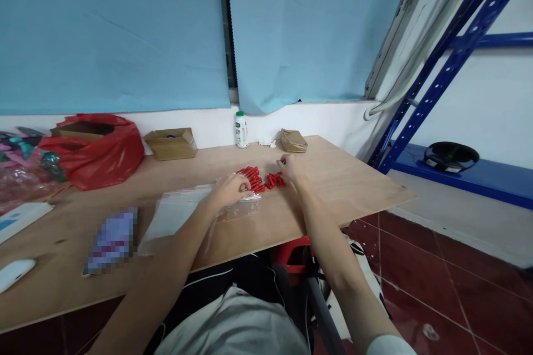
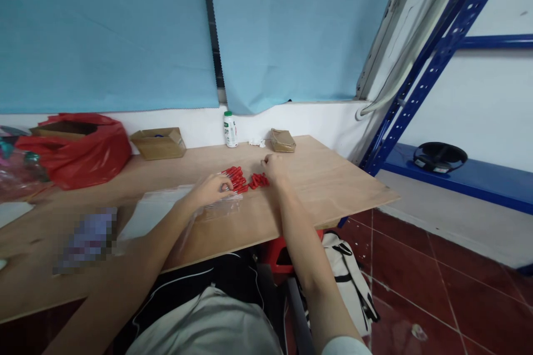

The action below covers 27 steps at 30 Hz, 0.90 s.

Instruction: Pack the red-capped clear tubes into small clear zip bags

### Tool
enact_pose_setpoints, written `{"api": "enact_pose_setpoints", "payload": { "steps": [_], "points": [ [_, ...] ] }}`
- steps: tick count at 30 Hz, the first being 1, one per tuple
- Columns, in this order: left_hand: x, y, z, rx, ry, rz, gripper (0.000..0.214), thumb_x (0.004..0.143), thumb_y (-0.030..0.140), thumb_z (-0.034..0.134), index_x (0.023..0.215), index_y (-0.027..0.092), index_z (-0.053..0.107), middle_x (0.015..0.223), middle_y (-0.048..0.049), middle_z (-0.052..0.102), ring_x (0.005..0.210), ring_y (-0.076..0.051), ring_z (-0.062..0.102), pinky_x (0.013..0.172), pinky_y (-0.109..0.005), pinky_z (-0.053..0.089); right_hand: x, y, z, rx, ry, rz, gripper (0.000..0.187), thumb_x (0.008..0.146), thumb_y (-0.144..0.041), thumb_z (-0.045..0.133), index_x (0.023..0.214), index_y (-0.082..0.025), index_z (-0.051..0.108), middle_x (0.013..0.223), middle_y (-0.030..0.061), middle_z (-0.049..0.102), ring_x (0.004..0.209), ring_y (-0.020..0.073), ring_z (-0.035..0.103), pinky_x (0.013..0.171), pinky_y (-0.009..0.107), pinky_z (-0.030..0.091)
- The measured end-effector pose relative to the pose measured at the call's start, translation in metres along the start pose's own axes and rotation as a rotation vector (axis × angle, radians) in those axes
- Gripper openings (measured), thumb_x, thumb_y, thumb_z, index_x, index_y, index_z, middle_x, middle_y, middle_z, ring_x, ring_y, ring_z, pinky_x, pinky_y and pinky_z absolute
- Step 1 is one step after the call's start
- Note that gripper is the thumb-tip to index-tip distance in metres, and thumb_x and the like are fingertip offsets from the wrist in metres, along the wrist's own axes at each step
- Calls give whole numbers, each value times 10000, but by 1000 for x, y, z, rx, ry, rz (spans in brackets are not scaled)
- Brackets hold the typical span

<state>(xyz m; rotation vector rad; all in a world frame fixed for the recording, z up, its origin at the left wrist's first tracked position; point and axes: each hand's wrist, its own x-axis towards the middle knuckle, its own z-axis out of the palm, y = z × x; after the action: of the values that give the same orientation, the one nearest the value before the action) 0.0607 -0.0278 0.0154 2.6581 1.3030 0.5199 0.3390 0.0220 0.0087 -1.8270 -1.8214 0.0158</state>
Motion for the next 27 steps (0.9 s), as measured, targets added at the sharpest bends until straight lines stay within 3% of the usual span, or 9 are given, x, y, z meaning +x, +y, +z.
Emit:
{"api": "enact_pose_setpoints", "payload": {
  "steps": [3, 6, 9, 12, 14, 19, 24, 27],
  "points": [
    [0, 2, 2, 20, 4, -30, 200, 853, 456, 743, 893, 264, 783, 865, -38, 718, 833, -220, 633, 692, -307, 394, 1, 8, 5, 5, -104, -55, 256, 958, -229, 601, 1120, -196, 797, 1144, 117, 786, 1076, 228, 699, 923, 265, 468],
    [0, 3, 3, 1, 22, -19, 190, 865, 435, 721, 887, 254, 771, 882, -43, 723, 865, -229, 641, 702, -314, 407, 3, 19, 11, 15, -234, -82, 269, 902, -181, 685, 1150, -210, 786, 1119, 81, 787, 1015, 194, 704, 885, 229, 473],
    [0, 3, 4, -4, 27, -26, 171, 879, 399, 686, 903, 243, 753, 898, -44, 728, 872, -229, 643, 716, -321, 416, 5, 24, 15, 13, -231, -61, 268, 882, -175, 720, 1145, -186, 771, 1117, 93, 769, 970, 184, 694, 843, 224, 478],
    [-1, 3, 3, -1, 33, -15, 160, 895, 374, 659, 918, 240, 743, 918, -46, 730, 891, -230, 647, 741, -326, 424, 8, 23, 18, 12, -185, -105, 200, 889, -166, 716, 1082, -164, 772, 1245, 135, 721, 1085, 193, 659, 945, 235, 457],
    [-2, 3, 2, -6, 43, -5, 160, 908, 367, 644, 933, 239, 736, 947, -48, 734, 903, -229, 650, 744, -324, 425, 10, 21, 18, 23, -179, -135, 180, 900, -140, 692, 1061, -163, 770, 1225, 128, 730, 1105, 189, 650, 959, 235, 451],
    [-3, 3, -2, 0, 37, -5, 192, 943, 384, 612, 976, 237, 731, 993, -55, 743, 875, -223, 654, 721, -319, 413, 10, 19, 13, 63, -223, -77, 304, 905, -142, 687, 1205, -155, 734, 1093, 89, 787, 933, 161, 692, 808, 211, 473],
    [-4, 8, -6, -24, 44, -45, 244, 978, 436, 585, 1058, 249, 720, 931, -51, 744, 836, -230, 660, 720, -321, 414, 6, 24, -4, 65, -241, 16, 215, 893, -163, 671, 1060, -127, 802, 1051, 116, 806, 893, 176, 716, 725, 206, 469],
    [-4, 9, -6, -64, 50, -64, 248, 991, 444, 566, 1086, 253, 691, 901, -41, 755, 828, -229, 668, 724, -319, 422, 0, 28, -16, 95, -361, 59, 152, 850, -193, 720, 947, -133, 820, 902, 83, 810, 772, 165, 706, 637, 201, 451]
  ]
}}
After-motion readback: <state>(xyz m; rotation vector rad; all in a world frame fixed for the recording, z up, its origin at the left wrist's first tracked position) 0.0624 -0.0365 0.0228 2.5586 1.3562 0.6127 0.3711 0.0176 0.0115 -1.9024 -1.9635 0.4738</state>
